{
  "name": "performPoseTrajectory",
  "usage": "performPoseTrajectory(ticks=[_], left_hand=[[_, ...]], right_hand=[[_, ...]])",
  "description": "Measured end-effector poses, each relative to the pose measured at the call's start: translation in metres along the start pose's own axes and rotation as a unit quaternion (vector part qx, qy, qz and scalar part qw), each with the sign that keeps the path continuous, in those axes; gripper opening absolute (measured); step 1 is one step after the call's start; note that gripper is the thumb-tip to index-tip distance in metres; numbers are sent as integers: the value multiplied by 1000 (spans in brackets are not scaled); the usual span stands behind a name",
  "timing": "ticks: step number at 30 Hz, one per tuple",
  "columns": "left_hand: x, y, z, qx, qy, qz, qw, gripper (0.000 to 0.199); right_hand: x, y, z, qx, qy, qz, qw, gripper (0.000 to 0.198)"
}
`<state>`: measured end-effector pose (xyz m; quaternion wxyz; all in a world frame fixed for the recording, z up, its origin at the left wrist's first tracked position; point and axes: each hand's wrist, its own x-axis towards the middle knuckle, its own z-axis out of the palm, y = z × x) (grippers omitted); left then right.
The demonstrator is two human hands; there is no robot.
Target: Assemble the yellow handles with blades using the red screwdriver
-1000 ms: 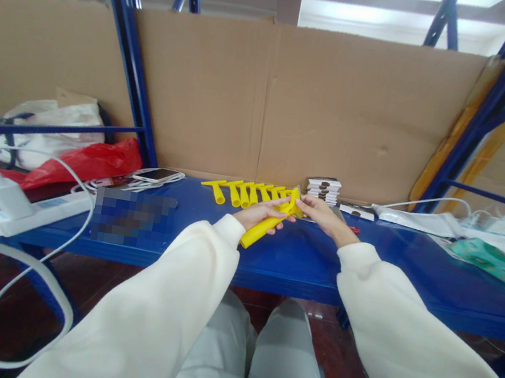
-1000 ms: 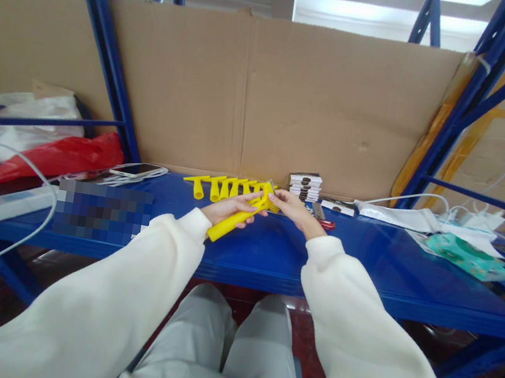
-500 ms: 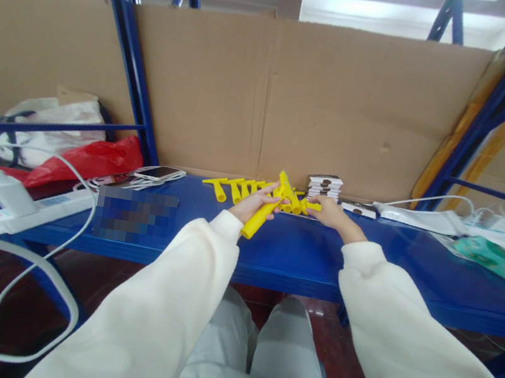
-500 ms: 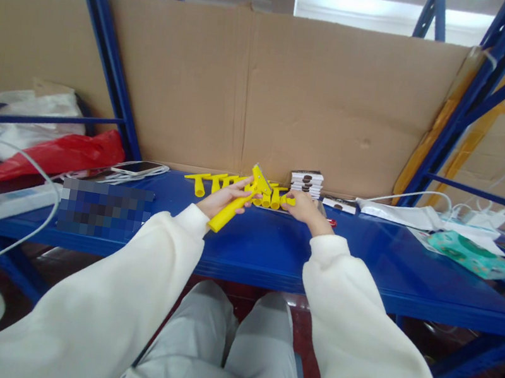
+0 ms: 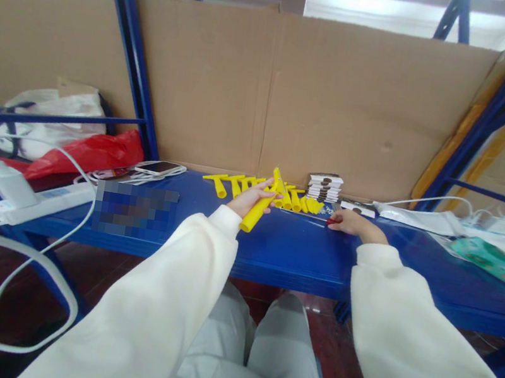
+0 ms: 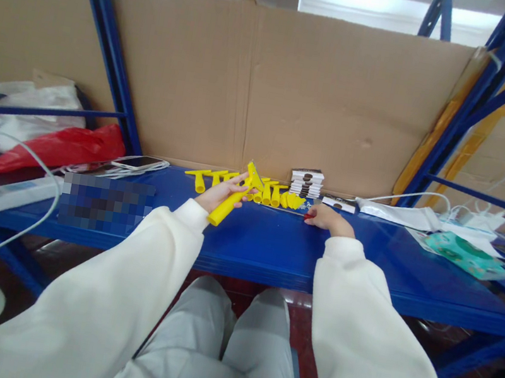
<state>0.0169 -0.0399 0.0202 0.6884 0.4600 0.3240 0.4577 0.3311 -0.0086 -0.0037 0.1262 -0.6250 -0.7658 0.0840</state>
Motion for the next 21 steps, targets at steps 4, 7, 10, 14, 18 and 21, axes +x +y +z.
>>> performPoseTrajectory(ticks=[4,7,10,14,18,21], left_hand=[[-1,0,1,2,7,5,1000,78],[0,-1,1,9,17,6,1000,76],[2,-4,0,21,29,-6,999,77],[5,-5,-2,34,39,-17,999,78],[6,-5,-4,36,41,-12,998,79],[6,-5,-5,35,46,-10,998,81]], right_hand=[[2,-1,4,26,-2,-24,999,6],[2,-2,5,28,1,-29,999,9],[1,-4,5,31,16,-21,999,9],[-1,-7,4,44,38,-8,998,14],[0,-5,5,56,46,-9,997,16],[2,1,6,60,64,-24,996,16]])
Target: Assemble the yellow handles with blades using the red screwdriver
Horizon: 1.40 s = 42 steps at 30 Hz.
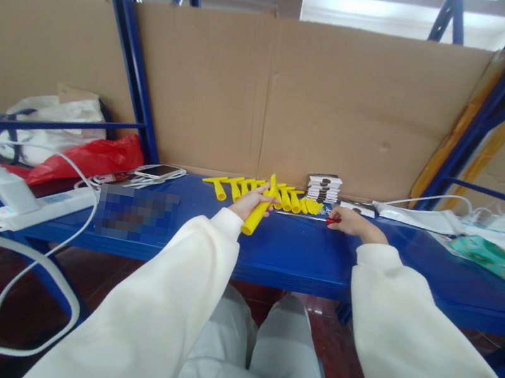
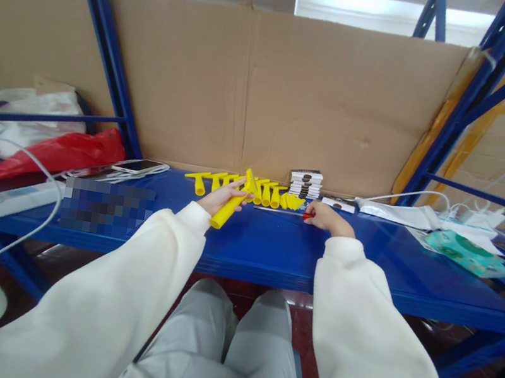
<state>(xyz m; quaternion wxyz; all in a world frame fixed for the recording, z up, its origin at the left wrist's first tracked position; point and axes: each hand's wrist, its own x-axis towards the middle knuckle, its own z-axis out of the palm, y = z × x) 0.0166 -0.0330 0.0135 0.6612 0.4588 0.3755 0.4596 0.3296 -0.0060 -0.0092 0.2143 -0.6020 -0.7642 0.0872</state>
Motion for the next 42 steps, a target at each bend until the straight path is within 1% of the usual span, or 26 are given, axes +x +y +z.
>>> performPoseTrajectory(ticks=[5,8,13,20,26,32,36,42], left_hand=[[-3,1,3,2,28,-3,1000,81],[-5,1,5,9,43,-5,999,79],[-5,1,7,17,49,-7,999,84],[-5,0,7,37,67,-29,997,83],[-4,-1,6,45,78,-44,995,78],[-1,-4,3,47,64,-37,996,80],[-3,-4,4,55,58,-38,996,80],[-6,-2,6,66,55,-41,995,79]], right_hand=[[5,11,-1,10,52,-35,998,15],[6,11,-1,3,78,-29,997,17],[4,7,-1,3,76,-16,997,18],[4,5,-3,4,88,-1,996,17],[6,2,-1,31,115,-24,993,17],[5,-4,1,75,126,-48,988,18],[5,-8,2,106,125,-48,985,19],[4,-10,1,100,131,-55,985,21]])
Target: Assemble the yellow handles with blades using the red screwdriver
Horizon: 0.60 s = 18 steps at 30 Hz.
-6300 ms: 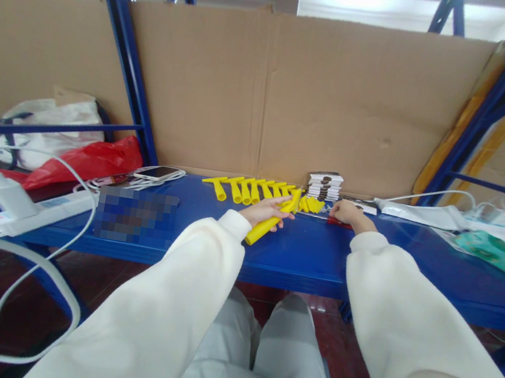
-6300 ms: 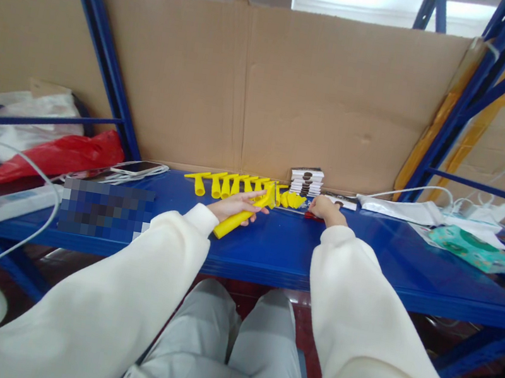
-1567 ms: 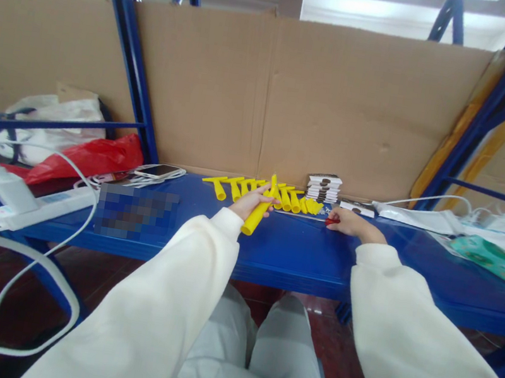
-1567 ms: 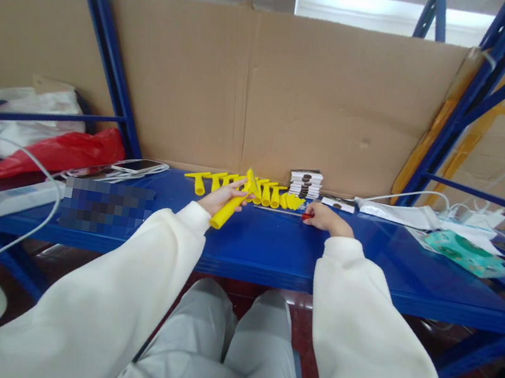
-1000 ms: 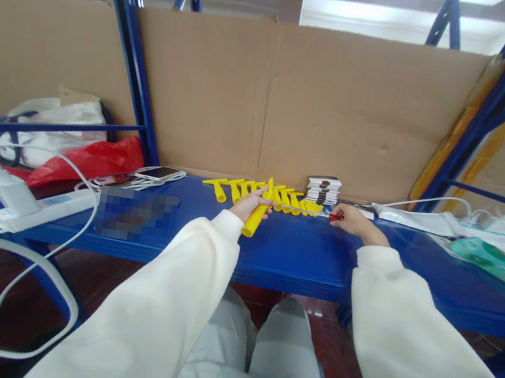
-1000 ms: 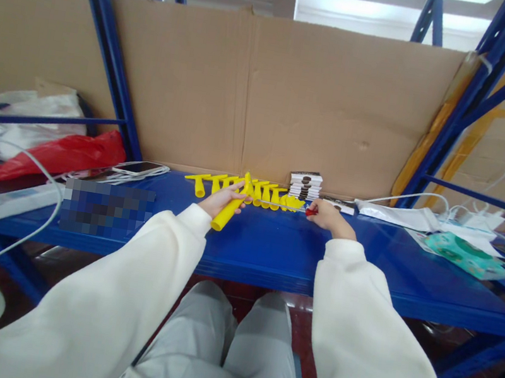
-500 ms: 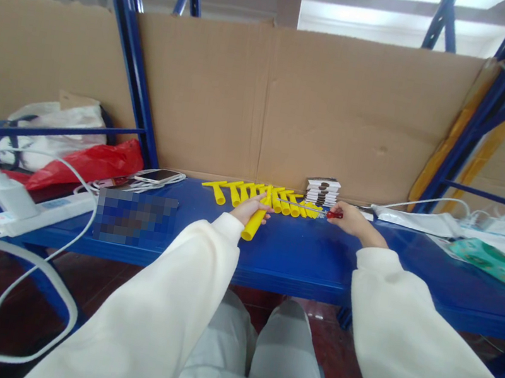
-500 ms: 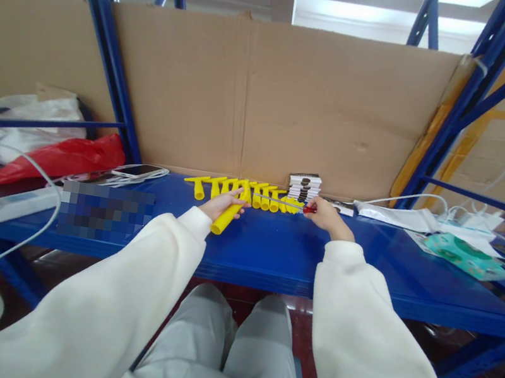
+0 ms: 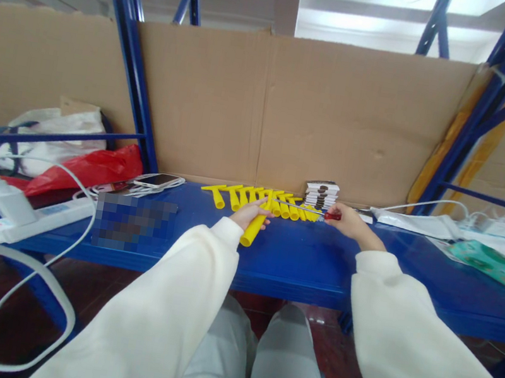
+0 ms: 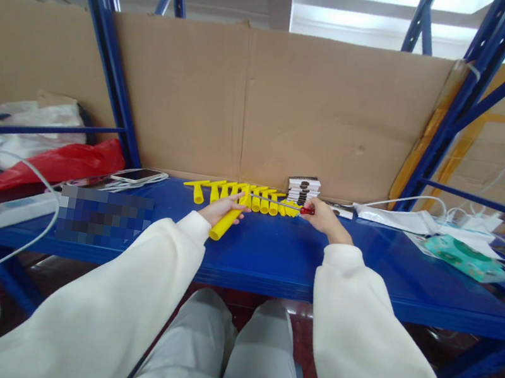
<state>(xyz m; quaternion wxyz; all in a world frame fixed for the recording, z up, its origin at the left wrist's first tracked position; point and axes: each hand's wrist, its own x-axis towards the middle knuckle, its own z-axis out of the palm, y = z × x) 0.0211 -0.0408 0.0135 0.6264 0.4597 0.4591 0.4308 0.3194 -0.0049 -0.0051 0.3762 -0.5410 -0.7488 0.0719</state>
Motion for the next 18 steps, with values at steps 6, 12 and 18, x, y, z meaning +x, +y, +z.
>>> performPoseTrajectory(ticks=[6,12,18], left_hand=[[3,-1,-3,-15,-8,-2,1000,82],[8,-3,-6,-30,-15,-5,999,83],[10,-5,-7,-25,-19,-5,1000,82]], right_hand=[[-1,1,0,-17,0,-8,1000,19],[-1,2,0,-36,2,-13,999,18],[1,3,2,-40,10,-12,999,18]])
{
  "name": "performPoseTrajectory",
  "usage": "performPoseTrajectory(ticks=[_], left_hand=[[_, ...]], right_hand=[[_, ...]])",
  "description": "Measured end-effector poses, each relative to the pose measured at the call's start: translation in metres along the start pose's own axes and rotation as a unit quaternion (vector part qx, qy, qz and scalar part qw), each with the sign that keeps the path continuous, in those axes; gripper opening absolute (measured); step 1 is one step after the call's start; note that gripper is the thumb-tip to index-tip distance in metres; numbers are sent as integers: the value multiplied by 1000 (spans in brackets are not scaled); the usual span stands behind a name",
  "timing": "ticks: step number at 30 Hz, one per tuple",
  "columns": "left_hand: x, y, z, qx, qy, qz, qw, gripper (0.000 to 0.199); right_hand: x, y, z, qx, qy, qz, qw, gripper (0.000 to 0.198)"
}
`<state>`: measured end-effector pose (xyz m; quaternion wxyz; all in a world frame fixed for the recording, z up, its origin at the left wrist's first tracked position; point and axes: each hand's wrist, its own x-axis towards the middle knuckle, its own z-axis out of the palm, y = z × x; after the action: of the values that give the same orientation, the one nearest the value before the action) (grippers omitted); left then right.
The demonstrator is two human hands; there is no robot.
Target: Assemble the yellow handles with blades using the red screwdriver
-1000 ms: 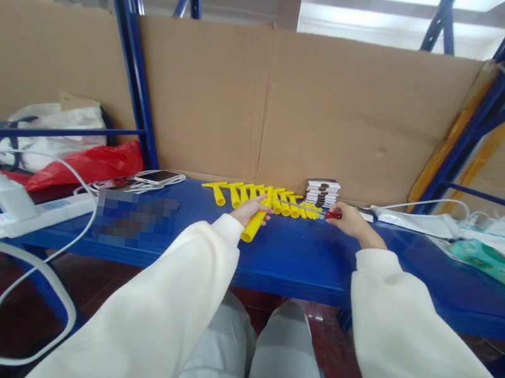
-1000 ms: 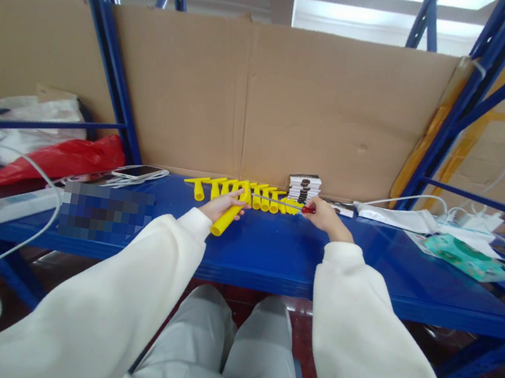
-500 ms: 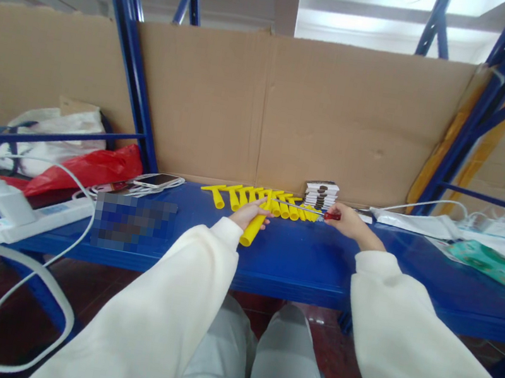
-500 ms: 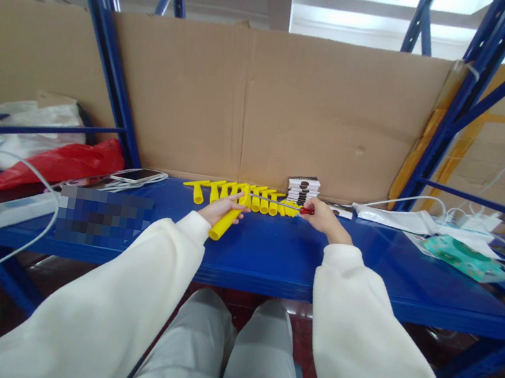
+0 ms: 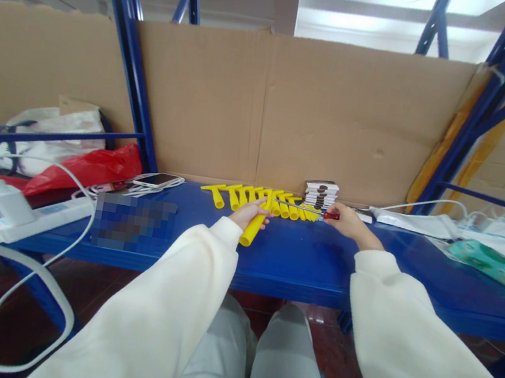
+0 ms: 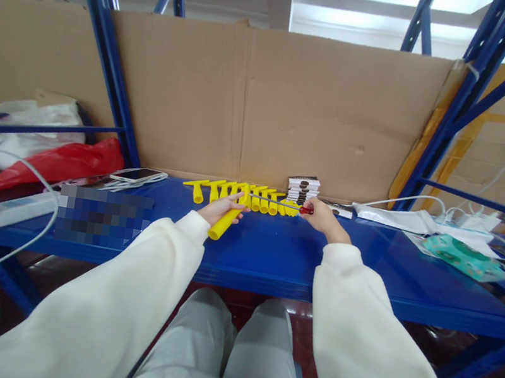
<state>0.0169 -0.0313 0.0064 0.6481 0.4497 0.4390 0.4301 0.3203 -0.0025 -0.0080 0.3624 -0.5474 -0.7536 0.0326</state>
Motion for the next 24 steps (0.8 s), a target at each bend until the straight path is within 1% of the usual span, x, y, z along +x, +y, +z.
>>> performPoseTrajectory(ticks=[5,10,16,24], left_hand=[[-2,0,1,7,5,3,1000,80],[0,-1,-1,9,-9,8,1000,80],[-1,-1,0,20,1,3,1000,82],[-5,0,2,20,6,7,1000,82]], right_hand=[[-1,-3,-1,-7,-4,2,1000,18],[-1,-3,-2,-7,-5,8,1000,17],[0,1,0,-10,0,1,1000,15],[0,0,-1,-19,-4,10,1000,16]])
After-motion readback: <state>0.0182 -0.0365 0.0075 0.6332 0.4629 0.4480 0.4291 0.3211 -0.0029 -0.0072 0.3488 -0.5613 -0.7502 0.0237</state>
